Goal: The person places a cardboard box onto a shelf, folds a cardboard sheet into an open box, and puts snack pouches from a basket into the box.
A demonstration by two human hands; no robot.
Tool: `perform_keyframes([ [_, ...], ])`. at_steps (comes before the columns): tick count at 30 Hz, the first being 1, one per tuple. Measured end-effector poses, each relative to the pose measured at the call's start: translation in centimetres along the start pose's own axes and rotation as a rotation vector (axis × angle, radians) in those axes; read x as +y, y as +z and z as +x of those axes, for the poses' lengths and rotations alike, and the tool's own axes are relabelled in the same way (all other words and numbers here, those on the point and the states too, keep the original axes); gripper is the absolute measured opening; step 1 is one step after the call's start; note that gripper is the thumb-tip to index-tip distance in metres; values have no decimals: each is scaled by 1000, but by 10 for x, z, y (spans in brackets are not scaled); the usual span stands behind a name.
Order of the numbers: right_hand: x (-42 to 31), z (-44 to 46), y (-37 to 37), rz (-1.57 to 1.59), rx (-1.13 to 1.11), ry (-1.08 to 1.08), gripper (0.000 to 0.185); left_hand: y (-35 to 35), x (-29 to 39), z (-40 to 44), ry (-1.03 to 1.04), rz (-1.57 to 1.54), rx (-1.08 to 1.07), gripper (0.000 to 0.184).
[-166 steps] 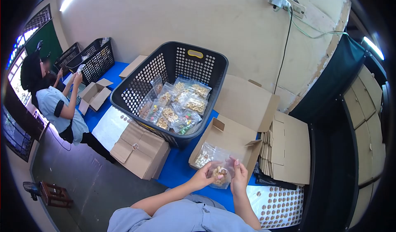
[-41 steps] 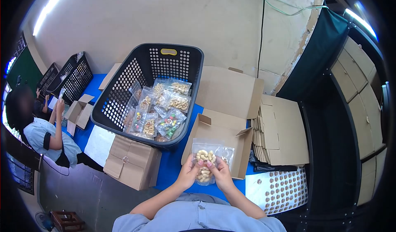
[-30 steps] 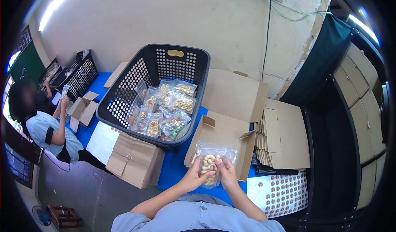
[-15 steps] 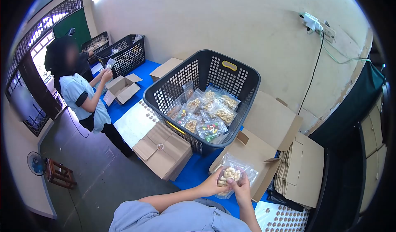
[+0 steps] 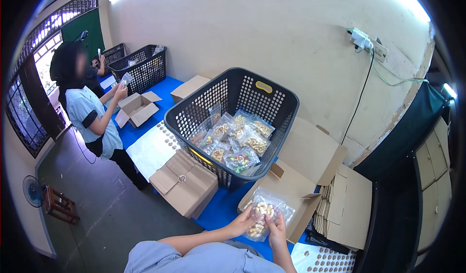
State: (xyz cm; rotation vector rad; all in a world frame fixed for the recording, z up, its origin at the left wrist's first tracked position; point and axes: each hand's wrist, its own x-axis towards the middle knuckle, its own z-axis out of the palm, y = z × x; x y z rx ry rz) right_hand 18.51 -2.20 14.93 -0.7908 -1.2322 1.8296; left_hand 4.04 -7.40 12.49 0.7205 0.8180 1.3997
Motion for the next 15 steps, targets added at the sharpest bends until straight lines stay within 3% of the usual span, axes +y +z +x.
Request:
perform_keyframes([
  [3,2,4,-5,172,82,72,42,7,13,-1,65,284,-68,72],
  [5,2,7,-10,-19,135,-15,41,4,14,-4,-61,374,-147,83],
  [6,-1,7,-13,-14,200,-53,28,2,16,-4,-68,443,-230,85],
  [9,5,18,-45,6,283,-119,16,1,15,-7,12,543,-361,89],
  [11,-11,9,-35,1,290,-133,10,1,9,-8,58,562,-276,79],
  [13,-15,6,-29,-104,155,50,12,-5,11,3,-21,522,-89,58],
  [14,-11,6,-27,-187,107,15,15,-8,11,6,3,507,8,34],
  [15,-4,6,-30,-193,108,-5,15,-10,10,8,20,511,-3,34],
])
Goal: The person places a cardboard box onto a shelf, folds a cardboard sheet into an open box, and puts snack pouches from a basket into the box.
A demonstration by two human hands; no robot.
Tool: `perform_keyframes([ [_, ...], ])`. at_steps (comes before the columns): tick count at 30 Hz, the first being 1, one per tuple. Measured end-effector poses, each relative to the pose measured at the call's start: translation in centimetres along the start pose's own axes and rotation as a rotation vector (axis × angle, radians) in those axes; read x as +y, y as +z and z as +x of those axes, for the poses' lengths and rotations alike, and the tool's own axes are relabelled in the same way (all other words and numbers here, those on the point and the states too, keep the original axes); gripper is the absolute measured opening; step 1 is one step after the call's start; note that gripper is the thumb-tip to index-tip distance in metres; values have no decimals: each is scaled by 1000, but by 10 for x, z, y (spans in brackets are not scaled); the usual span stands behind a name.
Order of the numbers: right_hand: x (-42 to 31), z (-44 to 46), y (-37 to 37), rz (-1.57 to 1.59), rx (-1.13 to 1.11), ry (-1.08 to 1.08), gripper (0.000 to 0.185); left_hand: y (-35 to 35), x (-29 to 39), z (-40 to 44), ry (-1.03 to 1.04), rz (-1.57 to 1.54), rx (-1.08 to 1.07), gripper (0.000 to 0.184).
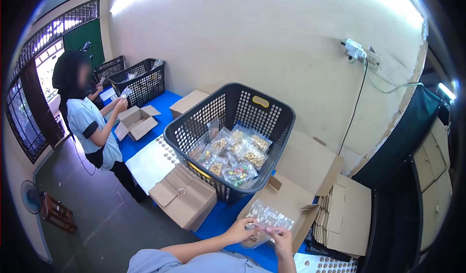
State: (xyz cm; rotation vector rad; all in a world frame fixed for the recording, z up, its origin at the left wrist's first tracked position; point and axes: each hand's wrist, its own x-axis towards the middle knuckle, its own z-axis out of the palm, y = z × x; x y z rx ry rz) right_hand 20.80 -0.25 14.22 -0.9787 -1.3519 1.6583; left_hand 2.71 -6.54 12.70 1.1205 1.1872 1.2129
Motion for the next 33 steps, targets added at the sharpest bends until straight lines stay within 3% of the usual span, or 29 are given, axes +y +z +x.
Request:
perform_keyframes([
  [2,18,3,-5,16,-49,61,17,0,9,2,-69,41,144,27],
  [4,19,4,-11,40,-96,47,22,-2,15,4,-61,36,138,26],
  [6,15,1,-13,62,-175,44,29,-11,2,11,-52,-9,38,38],
  [10,4,1,-17,32,-130,4,33,-13,1,13,46,51,94,33],
  [12,-6,0,-16,-122,19,-117,32,-16,7,11,166,199,100,43],
  [16,-7,-2,-4,-238,0,-258,31,4,17,2,172,112,-86,55],
  [18,-17,-3,8,-438,-27,-403,30,18,10,0,337,182,-76,66],
  [20,-14,1,7,-374,-36,-370,31,18,18,2,306,229,-90,74],
  [22,-10,5,-1,-466,-36,-505,38,18,23,3,217,159,-107,75],
  [26,-8,8,-3,-631,14,-454,42,21,24,0,175,230,-55,71],
  [29,-26,8,17,-437,325,-351,49,22,16,0,158,219,-109,57],
  [32,-18,12,-4,-389,136,-275,42,18,14,-1,96,143,-63,44],
  [33,-9,14,-15,-349,23,-218,31,14,24,-2,106,236,-102,40],
])
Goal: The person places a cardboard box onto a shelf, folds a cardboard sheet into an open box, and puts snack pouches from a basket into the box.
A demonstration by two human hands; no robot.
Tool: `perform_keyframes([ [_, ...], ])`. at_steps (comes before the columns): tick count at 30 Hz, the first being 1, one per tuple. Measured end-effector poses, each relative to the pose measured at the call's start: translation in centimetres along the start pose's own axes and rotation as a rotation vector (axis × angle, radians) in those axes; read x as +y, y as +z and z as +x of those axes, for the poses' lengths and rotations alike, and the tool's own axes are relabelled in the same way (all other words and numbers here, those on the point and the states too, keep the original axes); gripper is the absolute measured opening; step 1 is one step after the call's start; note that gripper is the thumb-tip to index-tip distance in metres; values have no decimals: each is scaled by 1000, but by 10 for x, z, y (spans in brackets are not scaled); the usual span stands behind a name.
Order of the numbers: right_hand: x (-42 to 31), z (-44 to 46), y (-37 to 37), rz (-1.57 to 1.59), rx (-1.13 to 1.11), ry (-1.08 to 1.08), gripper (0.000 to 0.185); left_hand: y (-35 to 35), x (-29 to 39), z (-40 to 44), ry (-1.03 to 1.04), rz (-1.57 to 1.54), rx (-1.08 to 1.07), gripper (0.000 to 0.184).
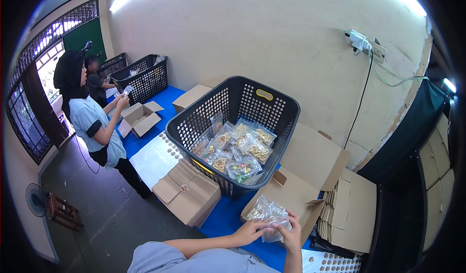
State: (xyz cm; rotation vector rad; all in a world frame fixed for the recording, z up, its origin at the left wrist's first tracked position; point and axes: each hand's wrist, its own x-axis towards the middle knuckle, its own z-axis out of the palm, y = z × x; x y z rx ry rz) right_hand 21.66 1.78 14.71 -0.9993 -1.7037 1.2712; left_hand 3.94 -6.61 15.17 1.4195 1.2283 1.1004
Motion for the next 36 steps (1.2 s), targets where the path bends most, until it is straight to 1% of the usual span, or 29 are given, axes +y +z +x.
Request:
perform_keyframes([
  [1,0,-3,1,3,2,4,31,-5,7,-1,9,90,-43,37],
  [3,0,-5,1,431,-15,173,18,-12,3,2,1,88,-97,36],
  [5,-4,-4,-5,471,-18,183,17,-17,3,6,-9,85,-150,36],
  [7,-6,-2,-12,513,-22,193,16,-24,7,12,-19,121,-269,39],
  [8,-6,0,-16,522,13,158,18,-27,16,12,51,137,-290,48],
  [9,-6,2,-22,529,48,122,20,-27,17,11,52,138,-289,48],
  [10,-11,6,-29,523,117,65,23,-27,17,11,50,-52,-194,51],
  [11,-17,8,-31,519,116,63,23,-26,17,12,48,-242,-99,55],
  [12,-24,9,-32,394,259,10,24,-26,15,12,49,-245,-101,55],
  [13,-33,6,-28,267,404,-40,25,-26,12,13,58,-260,-124,60],
  [14,-35,1,-21,186,386,-136,27,-24,9,14,69,-278,-153,64],
  [15,-35,-5,-11,280,331,-95,29,-22,8,17,88,-297,-176,69],
  [16,-30,-10,1,228,258,-121,28,-17,9,17,112,-132,-163,76],
  [17,-27,-13,10,177,183,-145,27,-11,13,17,121,-138,-159,76],
  [18,-28,-13,14,173,180,-151,27,-6,16,16,82,-168,-150,78],
  [19,-32,-13,16,-21,118,-249,29,-2,18,16,42,-197,-145,80],
  [20,-35,-12,16,-218,58,-344,32,3,15,17,9,-384,-100,63],
  [21,-40,-11,16,-222,62,-345,32,1,12,20,13,-386,-105,63],
  [23,-49,-11,17,-149,320,-90,35,-9,7,20,-4,-191,-135,45],
  [24,-18,-6,8,-76,195,-108,32,-7,7,17,-24,-152,-98,38],
  [25,-16,-8,6,-72,200,-110,32,-7,5,15,-23,-146,-102,38],
  [27,-16,-3,1,45,0,-84,22,-6,0,17,-16,-219,-90,41],
  [28,-16,-1,1,48,47,-123,17,-6,4,20,-2,-217,-90,41],
  [29,-18,2,-1,45,50,-131,17,-6,8,20,-1,-253,-93,42],
  [31,-18,3,-5,209,57,15,19,-3,13,18,-7,-288,-99,44],
  [32,-15,1,-7,293,105,91,27,-1,16,20,4,-405,-99,49],
  [33,-15,2,-9,296,107,91,27,-1,17,21,15,-521,-98,54],
  [34,-17,5,-12,350,164,72,30,-5,14,24,11,-522,-99,54],
  [36,-23,7,-16,453,291,41,34,-16,7,34,10,-804,-243,62],
])
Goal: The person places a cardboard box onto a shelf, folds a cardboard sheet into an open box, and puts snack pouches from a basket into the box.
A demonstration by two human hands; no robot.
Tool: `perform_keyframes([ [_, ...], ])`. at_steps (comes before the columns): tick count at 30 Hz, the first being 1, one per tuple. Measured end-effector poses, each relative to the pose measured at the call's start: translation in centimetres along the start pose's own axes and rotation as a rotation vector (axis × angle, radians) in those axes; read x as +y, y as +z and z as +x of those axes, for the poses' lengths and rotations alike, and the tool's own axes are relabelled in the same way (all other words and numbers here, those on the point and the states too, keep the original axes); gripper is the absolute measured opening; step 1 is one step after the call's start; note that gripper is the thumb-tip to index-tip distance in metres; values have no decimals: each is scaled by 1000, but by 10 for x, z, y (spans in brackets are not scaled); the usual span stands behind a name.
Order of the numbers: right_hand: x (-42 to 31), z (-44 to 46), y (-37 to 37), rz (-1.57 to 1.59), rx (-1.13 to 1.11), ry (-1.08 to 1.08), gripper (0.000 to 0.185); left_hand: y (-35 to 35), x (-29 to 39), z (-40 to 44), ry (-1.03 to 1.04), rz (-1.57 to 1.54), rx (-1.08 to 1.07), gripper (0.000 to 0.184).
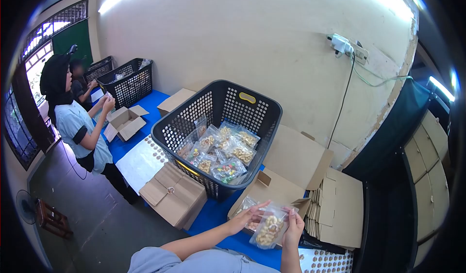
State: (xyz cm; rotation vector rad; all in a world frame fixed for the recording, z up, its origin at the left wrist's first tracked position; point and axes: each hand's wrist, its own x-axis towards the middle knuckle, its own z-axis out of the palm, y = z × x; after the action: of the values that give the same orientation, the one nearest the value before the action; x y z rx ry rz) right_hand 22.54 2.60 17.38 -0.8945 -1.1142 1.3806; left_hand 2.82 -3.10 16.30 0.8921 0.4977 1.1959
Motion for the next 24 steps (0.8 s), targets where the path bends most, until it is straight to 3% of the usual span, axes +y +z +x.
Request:
perform_keyframes([
  [1,-3,-1,4,-3,17,7,34,3,-1,1,-15,-8,-5,62],
  [4,0,-11,16,202,11,26,36,23,-6,1,-122,473,137,65],
  [8,13,-24,28,69,-53,10,39,17,-33,-5,16,369,263,47],
  [13,19,-31,26,-62,-190,104,41,7,-39,-9,49,276,353,42],
  [17,13,-30,27,69,-195,161,46,11,-34,-14,58,141,400,49],
  [19,10,-35,30,-97,-292,73,46,19,-21,-16,69,294,332,48],
  [21,15,-37,30,-60,-282,111,41,26,-11,-16,-3,301,300,52],
  [24,17,-36,26,188,-118,200,31,29,-13,-15,-37,452,203,68],
])
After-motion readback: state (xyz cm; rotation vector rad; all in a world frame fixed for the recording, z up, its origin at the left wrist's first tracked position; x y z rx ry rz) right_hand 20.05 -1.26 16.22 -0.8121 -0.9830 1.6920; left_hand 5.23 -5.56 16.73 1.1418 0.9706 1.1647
